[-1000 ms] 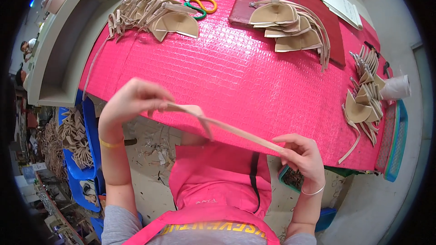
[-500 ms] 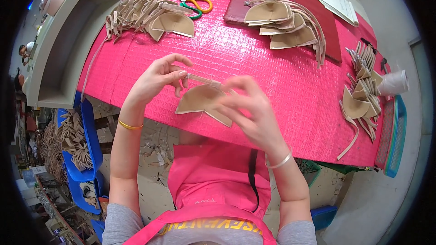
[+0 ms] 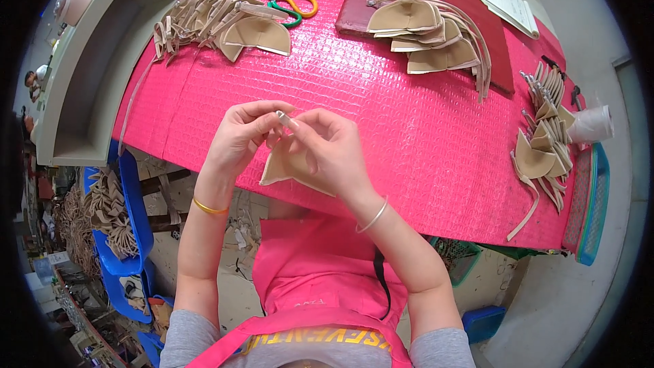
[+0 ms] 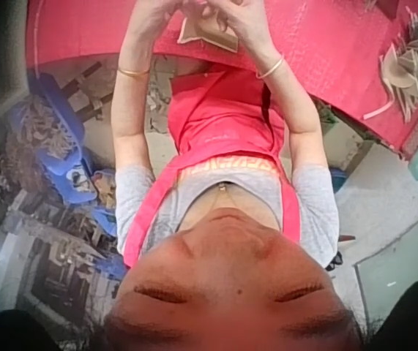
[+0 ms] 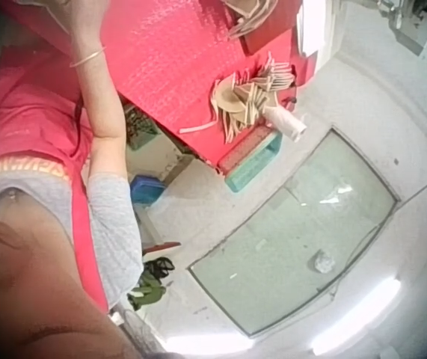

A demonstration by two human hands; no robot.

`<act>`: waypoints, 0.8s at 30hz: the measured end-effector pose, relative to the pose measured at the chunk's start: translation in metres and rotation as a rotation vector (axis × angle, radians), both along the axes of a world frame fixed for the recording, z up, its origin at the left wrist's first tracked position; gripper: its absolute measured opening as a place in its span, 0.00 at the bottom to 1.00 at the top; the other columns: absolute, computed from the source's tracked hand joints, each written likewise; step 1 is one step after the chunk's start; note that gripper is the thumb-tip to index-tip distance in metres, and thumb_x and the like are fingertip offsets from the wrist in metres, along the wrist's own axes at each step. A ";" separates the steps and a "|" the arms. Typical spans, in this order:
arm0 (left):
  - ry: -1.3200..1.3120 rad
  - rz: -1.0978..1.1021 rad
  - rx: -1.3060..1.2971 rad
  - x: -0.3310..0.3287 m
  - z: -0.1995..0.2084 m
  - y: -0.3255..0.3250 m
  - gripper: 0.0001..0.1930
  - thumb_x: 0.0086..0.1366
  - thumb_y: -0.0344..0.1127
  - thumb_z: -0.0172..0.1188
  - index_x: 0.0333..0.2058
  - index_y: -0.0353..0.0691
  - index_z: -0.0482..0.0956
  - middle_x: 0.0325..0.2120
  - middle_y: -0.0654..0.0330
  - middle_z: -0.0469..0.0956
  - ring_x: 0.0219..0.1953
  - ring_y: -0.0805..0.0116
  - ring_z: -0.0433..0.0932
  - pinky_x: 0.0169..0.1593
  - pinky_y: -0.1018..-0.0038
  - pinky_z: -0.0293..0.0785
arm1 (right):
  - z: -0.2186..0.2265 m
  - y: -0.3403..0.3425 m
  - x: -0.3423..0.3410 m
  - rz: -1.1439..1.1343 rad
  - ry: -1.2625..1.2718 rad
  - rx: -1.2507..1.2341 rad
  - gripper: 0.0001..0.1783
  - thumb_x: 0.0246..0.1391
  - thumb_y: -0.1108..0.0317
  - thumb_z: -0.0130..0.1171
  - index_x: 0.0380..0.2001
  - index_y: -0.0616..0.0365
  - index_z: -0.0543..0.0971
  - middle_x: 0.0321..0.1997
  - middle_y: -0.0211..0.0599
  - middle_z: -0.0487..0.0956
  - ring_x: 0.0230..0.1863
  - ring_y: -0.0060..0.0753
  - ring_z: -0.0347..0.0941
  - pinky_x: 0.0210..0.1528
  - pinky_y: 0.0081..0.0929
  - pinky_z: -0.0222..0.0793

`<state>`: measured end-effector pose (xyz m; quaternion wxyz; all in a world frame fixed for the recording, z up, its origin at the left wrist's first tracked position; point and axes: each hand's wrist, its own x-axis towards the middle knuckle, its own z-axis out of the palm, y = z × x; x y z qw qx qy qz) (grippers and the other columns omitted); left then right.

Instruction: Sorting and preparing leather or synthetic shoe upper components for production.

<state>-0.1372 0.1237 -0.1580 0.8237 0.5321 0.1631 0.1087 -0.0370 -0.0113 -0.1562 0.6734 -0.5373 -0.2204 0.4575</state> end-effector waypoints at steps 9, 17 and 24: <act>0.018 0.053 0.221 -0.004 0.020 0.001 0.13 0.54 0.30 0.57 0.38 0.30 0.74 0.26 0.62 0.76 0.26 0.80 0.71 0.31 0.84 0.67 | -0.018 -0.011 -0.003 -0.005 -0.264 0.094 0.09 0.54 0.69 0.48 0.33 0.65 0.72 0.26 0.32 0.74 0.26 0.20 0.71 0.30 0.16 0.66; 0.209 0.429 1.418 -0.012 0.042 -0.025 0.14 0.54 0.31 0.55 0.40 0.37 0.75 0.24 0.57 0.76 0.28 0.75 0.73 0.33 0.82 0.67 | -0.002 -0.012 -0.004 -0.005 -0.113 0.107 0.10 0.53 0.70 0.48 0.34 0.66 0.74 0.28 0.32 0.74 0.30 0.19 0.70 0.33 0.16 0.65; 0.067 0.215 0.265 0.003 0.010 -0.067 0.11 0.57 0.32 0.53 0.34 0.30 0.76 0.26 0.57 0.77 0.28 0.71 0.76 0.32 0.77 0.71 | 0.010 -0.034 -0.015 -0.210 -1.013 -0.075 0.12 0.44 0.73 0.55 0.35 0.64 0.75 0.31 0.36 0.70 0.36 0.26 0.67 0.36 0.26 0.63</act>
